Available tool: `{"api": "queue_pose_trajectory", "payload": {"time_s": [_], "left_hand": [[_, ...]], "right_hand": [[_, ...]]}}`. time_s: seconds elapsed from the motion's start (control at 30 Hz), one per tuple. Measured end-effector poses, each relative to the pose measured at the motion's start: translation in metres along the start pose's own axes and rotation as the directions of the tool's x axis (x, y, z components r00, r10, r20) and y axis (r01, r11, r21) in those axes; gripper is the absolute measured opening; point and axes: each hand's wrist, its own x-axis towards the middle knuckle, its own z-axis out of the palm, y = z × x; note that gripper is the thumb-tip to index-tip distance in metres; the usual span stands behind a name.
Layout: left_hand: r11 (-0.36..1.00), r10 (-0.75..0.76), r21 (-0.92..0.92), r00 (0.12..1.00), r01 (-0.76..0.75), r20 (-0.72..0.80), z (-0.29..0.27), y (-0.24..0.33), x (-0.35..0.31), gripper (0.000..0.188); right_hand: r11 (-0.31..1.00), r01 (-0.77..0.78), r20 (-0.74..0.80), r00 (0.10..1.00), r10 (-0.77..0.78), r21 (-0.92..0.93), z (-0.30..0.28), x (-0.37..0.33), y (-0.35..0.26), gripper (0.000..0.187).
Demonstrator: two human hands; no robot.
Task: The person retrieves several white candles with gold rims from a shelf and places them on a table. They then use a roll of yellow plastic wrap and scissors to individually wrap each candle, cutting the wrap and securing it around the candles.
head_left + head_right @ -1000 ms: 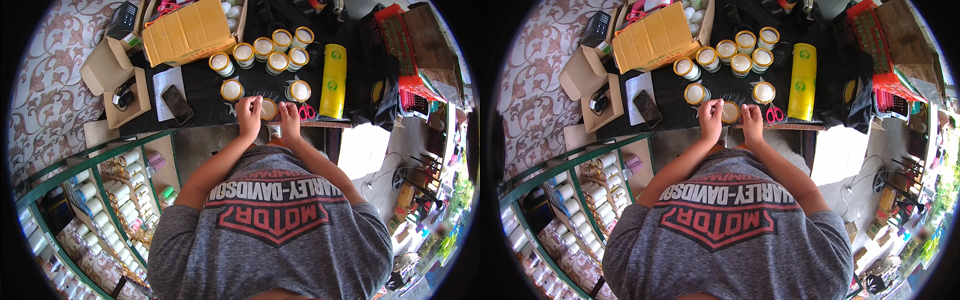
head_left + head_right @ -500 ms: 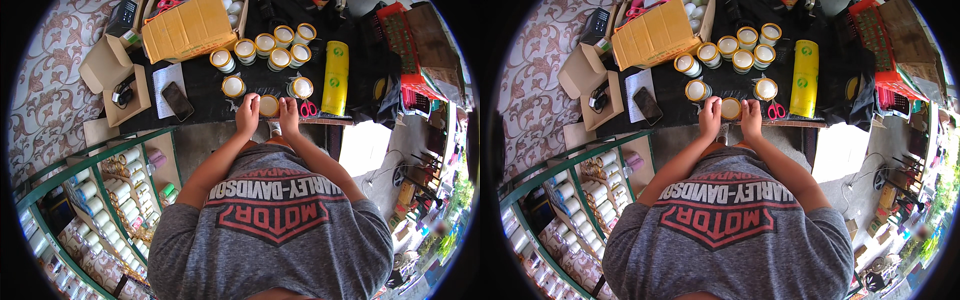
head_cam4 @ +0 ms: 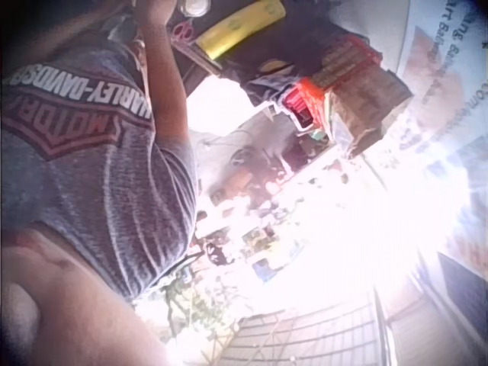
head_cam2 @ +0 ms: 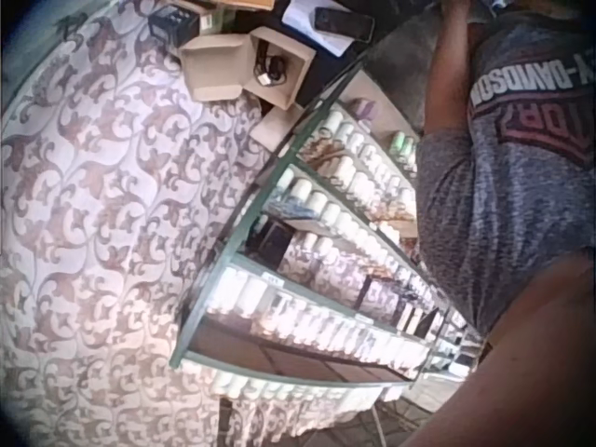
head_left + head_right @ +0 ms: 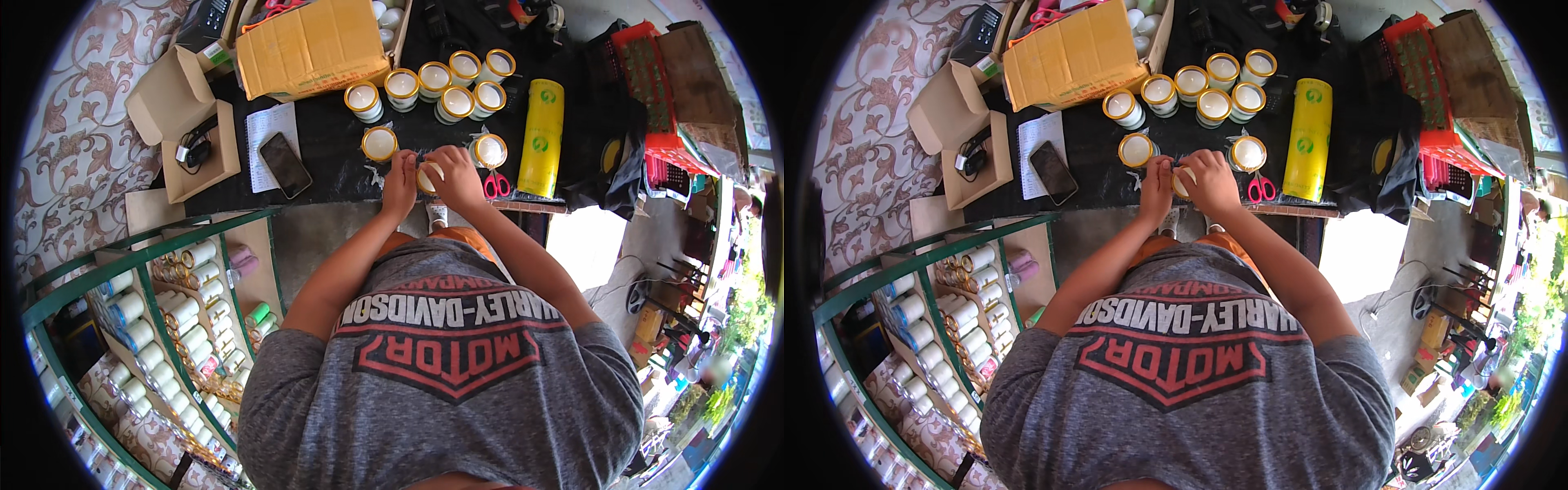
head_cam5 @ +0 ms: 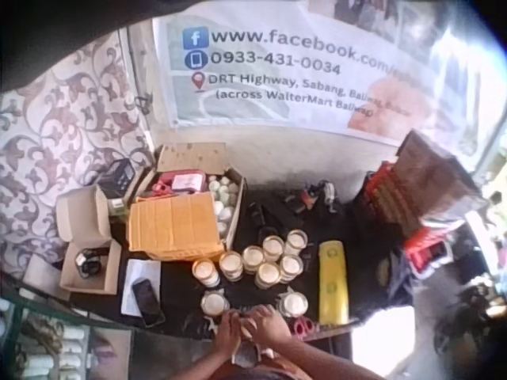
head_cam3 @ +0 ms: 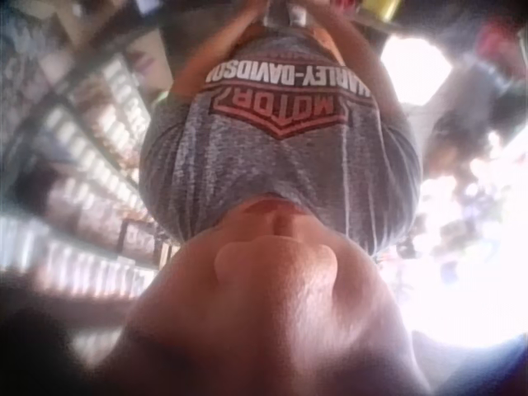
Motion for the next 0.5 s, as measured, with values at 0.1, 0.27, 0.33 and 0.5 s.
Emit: {"api": "queue_pose_trajectory", "payload": {"time_s": [0.1, 0.27, 0.33, 0.5], "left_hand": [[0.971, -0.135, -0.195, 0.991, 0.136, 0.018, 0.005, -0.016, -0.002, 0.035], [0.697, -0.614, -0.459, 0.789, 0.551, 0.015, 0.014, -0.010, -0.023, 0.041], [0.745, -0.488, -0.516, 0.873, 0.422, 0.010, 0.018, -0.004, -0.024, 0.039], [0.920, -0.309, -0.328, 0.911, 0.213, -0.274, 0.037, -0.021, -0.021, 0.039]], "right_hand": [[0.995, -0.063, 0.263, 0.964, 0.040, 0.082, 0.004, 0.013, 0.004, 0.021], [0.957, -0.159, 0.236, 0.966, 0.101, 0.241, 0.018, 0.013, 0.014, 0.022], [0.854, -0.405, 0.257, 0.907, 0.332, 0.327, 0.030, 0.009, 0.014, 0.022], [0.837, -0.406, 0.085, 0.911, 0.405, 0.367, 0.049, -0.003, 0.003, 0.026]]}}
